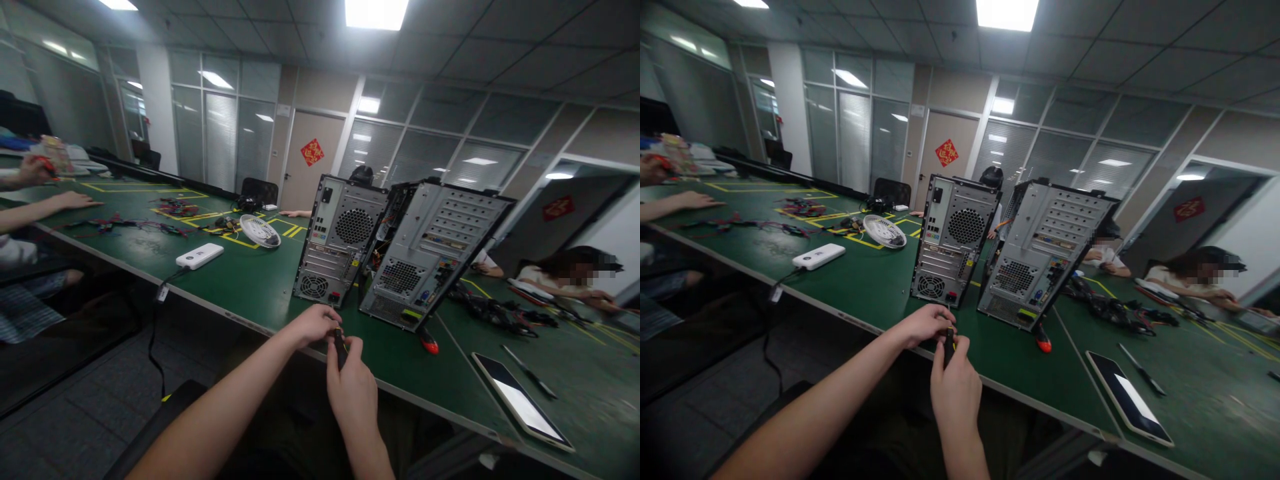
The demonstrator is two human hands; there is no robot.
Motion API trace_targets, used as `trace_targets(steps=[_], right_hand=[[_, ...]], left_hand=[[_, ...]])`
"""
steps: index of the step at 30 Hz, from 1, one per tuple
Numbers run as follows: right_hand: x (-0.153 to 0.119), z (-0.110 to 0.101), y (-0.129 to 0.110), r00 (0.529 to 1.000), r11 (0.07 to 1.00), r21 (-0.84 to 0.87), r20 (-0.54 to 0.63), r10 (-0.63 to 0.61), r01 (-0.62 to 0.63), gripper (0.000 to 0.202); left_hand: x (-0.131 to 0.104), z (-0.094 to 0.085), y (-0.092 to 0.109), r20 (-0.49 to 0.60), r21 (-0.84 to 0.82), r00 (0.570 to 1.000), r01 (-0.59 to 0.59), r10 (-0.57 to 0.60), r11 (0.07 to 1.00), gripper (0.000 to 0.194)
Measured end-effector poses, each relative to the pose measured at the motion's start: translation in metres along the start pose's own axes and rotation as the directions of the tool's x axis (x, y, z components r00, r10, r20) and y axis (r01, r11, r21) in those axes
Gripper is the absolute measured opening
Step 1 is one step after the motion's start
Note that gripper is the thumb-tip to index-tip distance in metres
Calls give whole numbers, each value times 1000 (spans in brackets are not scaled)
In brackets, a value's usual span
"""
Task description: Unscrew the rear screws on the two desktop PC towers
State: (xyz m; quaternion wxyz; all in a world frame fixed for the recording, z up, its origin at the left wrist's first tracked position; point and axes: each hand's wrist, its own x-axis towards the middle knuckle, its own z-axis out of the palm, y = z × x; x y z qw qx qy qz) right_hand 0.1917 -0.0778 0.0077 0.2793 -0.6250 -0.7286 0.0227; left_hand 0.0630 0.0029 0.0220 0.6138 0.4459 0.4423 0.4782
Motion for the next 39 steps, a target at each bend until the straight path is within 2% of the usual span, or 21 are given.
trace_targets(steps=[3, 8, 13, 18, 24, 31, 39], right_hand=[[1, -1, 0, 1000, 995, 99, 4, 3, -4, 13], [-2, -10, 4, 994, 970, 232, 55, -90, 75, 30], [-10, -22, 10, 975, 970, 124, 50, -215, 207, 33], [-14, -28, 14, 959, 961, 85, 88, -269, 262, 37], [-13, -31, 17, 954, 962, 67, 127, -271, 264, 34], [-13, -31, 16, 952, 961, 123, 153, -265, 248, 36], [-12, -30, 17, 953, 952, 172, 123, -276, 253, 36]], left_hand=[[-1, -5, 2, 67, -45, 997, 34, -31, 998, 12], [1, -9, 0, 59, -61, 998, 22, -19, 998, 28], [4, -8, -1, 75, -36, 997, 33, -31, 999, 28], [8, -9, -6, 80, 5, 997, -9, 8, 1000, 35], [8, -12, -11, 162, 32, 985, -57, 51, 998, 36], [1, -20, -6, 281, -4, 960, 5, -4, 1000, 35], [-2, -17, -5, 241, 6, 971, 1, -3, 1000, 31]])
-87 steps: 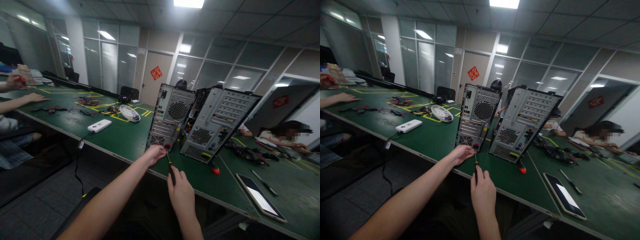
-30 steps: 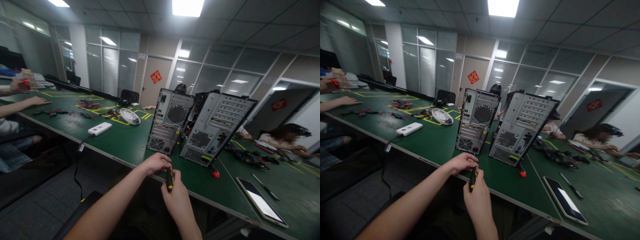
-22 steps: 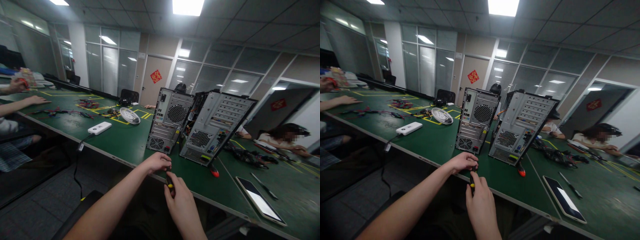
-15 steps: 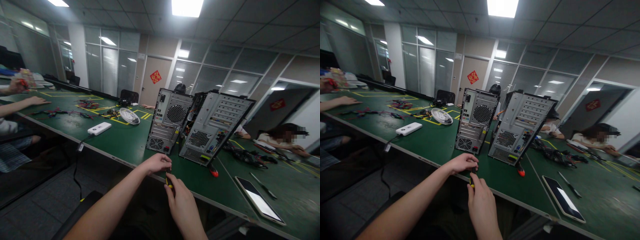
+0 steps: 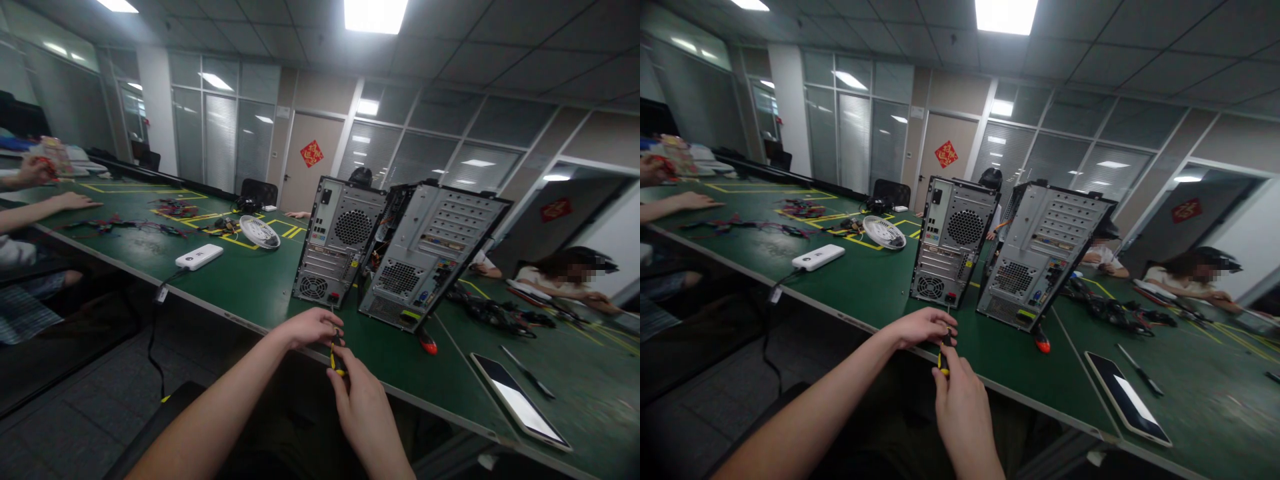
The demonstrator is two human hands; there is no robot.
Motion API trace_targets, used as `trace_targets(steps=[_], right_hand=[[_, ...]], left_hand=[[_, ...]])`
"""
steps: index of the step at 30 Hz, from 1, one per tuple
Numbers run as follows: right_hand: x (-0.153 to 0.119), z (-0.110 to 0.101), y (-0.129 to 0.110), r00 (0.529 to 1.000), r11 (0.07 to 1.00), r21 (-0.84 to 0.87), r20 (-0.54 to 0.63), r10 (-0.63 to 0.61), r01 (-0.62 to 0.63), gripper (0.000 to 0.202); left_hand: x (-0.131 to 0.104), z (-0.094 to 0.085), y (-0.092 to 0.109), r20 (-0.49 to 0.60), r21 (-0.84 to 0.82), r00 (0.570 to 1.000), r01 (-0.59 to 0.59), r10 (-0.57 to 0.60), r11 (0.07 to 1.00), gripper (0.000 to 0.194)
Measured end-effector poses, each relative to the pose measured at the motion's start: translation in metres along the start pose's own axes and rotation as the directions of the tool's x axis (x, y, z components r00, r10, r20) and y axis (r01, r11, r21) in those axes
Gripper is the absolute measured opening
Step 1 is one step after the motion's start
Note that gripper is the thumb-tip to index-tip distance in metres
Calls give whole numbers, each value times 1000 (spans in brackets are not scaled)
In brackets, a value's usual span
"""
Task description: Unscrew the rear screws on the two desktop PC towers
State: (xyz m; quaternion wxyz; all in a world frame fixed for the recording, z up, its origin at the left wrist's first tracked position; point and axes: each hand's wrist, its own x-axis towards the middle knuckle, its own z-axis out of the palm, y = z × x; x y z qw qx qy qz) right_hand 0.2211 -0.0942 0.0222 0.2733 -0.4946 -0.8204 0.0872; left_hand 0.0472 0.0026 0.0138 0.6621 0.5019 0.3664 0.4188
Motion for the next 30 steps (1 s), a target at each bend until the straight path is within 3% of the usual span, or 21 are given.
trace_targets(steps=[4, 7, 10, 13, 16, 19, 25, 30], right_hand=[[0, 0, -1, 1000, 1000, 8, -7, 6, -6, 35], [0, 1, -1, 1000, 1000, 13, -12, 10, -10, 34], [0, 2, 0, 1000, 1000, 14, -16, 16, -16, 34], [0, 0, 0, 999, 999, 35, -38, 4, -2, 34], [1, -2, -1, 998, 998, 63, -64, -6, 10, 33], [3, -3, 0, 996, 997, 79, -85, -2, 9, 33], [7, -2, 2, 989, 998, 66, -149, 22, -13, 29], [12, 6, 5, 977, 1000, -20, -212, 4, -8, 31]], left_hand=[[5, 3, -3, -127, -15, 992, -29, 27, 999, 40], [14, 4, -6, -329, 108, 939, -63, 96, 992, 38], [23, 2, -6, -427, 256, 891, -42, 152, 966, 40], [32, -1, -2, -432, 183, 898, -4, 84, 983, 40], [39, -4, 2, -430, 169, 901, 19, 56, 985, 25], [46, -7, 6, -439, 306, 895, 67, 78, 950, 9], [47, -9, 9, -473, 592, 856, 133, 209, 795, 18], [48, -11, 8, -470, 707, 824, 136, 316, 694, 19]])
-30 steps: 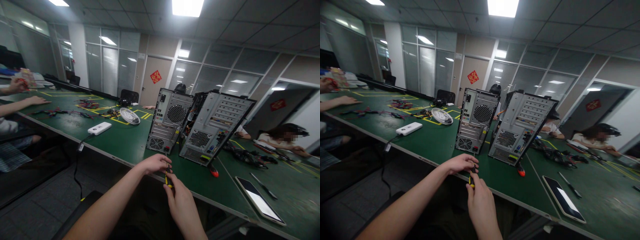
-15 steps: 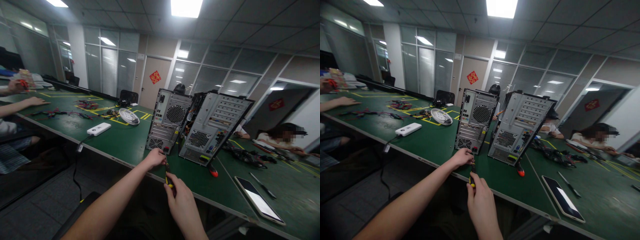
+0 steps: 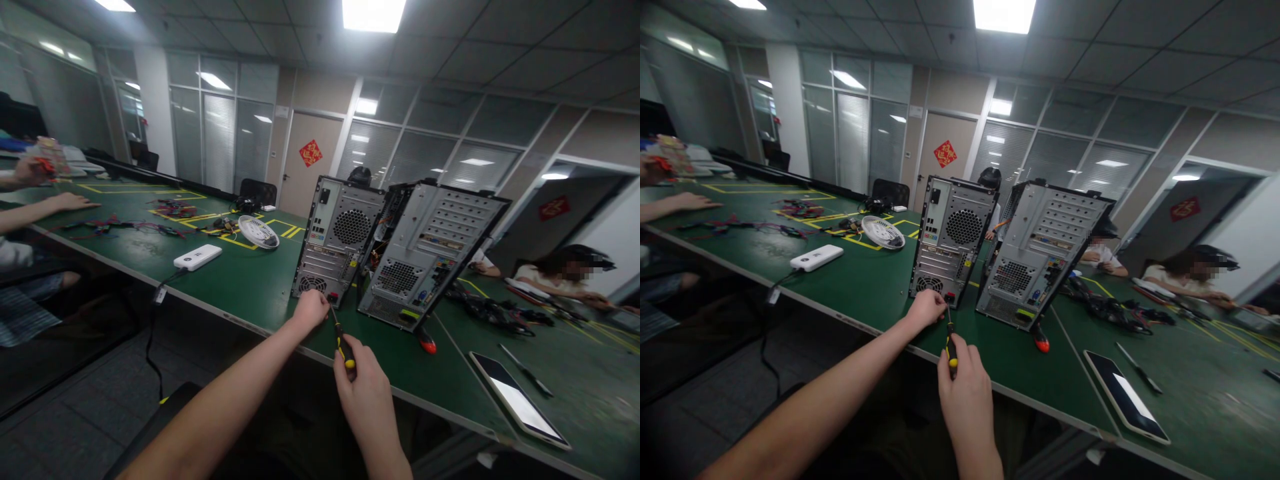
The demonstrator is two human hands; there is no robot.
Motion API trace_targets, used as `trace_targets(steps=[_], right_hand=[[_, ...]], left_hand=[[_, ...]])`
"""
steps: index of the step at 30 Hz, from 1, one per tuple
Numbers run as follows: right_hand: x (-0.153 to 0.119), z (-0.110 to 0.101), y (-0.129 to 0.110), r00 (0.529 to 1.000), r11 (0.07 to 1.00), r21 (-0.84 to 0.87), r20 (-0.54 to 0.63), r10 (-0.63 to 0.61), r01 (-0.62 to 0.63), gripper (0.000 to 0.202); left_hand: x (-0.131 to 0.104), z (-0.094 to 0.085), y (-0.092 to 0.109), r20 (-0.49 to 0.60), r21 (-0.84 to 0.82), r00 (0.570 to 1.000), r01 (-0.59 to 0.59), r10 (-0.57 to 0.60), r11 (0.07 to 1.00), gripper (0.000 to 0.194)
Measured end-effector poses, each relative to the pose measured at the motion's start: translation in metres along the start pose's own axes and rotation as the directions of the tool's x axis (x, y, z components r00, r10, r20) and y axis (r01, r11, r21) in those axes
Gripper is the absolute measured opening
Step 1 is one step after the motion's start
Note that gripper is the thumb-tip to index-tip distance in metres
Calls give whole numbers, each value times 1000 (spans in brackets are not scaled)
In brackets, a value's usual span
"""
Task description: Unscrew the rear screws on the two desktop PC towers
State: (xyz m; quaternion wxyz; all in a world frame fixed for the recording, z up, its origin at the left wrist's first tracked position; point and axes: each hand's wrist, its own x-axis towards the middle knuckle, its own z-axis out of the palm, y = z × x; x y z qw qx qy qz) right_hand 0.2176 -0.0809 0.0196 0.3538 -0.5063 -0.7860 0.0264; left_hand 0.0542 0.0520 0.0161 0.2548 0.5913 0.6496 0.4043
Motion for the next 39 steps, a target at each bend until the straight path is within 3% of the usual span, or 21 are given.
trace_targets(steps=[7, 17, 24, 39], right_hand=[[4, 17, 14, 998, 999, -46, -57, -26, 23, 32], [23, -17, 22, 968, 985, 160, -250, -31, 72, 23], [47, -30, 29, 973, 976, 156, -195, -121, 153, 16], [94, -37, 21, 986, 983, 86, -41, -159, 162, 18]], left_hand=[[-1, -1, 2, -34, 62, 999, -16, 18, 998, 19], [3, 5, -4, -44, 11, 999, -28, 28, 1000, 15], [3, 4, -4, -38, -4, 999, -11, 11, 1000, 15], [6, 7, -7, -60, 25, 997, -38, 40, 999, 16]])
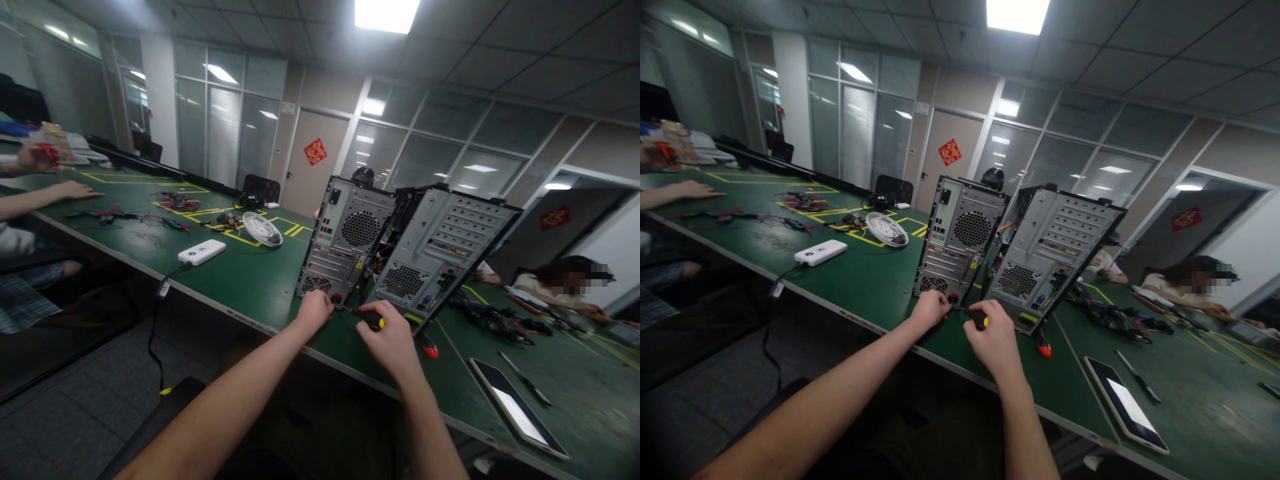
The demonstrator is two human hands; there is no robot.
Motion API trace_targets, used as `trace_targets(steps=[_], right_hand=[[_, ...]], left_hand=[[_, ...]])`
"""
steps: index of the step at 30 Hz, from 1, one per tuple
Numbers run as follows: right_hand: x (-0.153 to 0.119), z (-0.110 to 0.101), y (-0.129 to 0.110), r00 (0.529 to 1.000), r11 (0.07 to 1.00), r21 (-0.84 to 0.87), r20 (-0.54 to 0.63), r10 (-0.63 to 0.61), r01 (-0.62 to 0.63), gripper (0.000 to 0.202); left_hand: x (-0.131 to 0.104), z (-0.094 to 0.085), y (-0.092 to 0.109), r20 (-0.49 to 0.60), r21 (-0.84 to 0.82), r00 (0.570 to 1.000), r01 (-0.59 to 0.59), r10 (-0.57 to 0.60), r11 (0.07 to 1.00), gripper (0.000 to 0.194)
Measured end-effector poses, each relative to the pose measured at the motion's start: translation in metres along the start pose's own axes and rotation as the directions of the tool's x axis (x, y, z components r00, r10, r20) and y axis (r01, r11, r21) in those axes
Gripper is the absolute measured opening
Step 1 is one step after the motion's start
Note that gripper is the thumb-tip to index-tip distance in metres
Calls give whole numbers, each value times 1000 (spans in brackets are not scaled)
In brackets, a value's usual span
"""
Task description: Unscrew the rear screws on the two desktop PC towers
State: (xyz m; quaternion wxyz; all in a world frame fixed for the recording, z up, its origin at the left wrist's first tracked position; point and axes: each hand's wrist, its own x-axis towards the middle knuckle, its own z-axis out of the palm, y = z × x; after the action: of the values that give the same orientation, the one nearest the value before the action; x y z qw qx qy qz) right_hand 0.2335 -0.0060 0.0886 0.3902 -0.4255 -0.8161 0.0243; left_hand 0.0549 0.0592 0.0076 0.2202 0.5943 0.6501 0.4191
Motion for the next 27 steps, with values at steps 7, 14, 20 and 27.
trace_targets(steps=[7, 14, 20, 27], right_hand=[[16, -5, -8, 998, 999, -47, 61, 4, -1, 18], [35, -10, -11, 991, 996, -92, 127, 27, -15, 17], [44, -11, -11, 985, 997, -81, 173, -4, 18, 17], [16, -2, -11, 991, 997, -44, 124, -58, 64, 16]], left_hand=[[-2, -2, 2, 7, -37, 1000, 13, -13, 999, 14], [-1, 1, -1, -7, -42, 1000, -2, 1, 999, 14], [0, 2, -2, -3, -54, 1000, 11, -11, 998, 13], [0, 2, -1, -22, 24, 1000, -8, 8, 1000, 16]])
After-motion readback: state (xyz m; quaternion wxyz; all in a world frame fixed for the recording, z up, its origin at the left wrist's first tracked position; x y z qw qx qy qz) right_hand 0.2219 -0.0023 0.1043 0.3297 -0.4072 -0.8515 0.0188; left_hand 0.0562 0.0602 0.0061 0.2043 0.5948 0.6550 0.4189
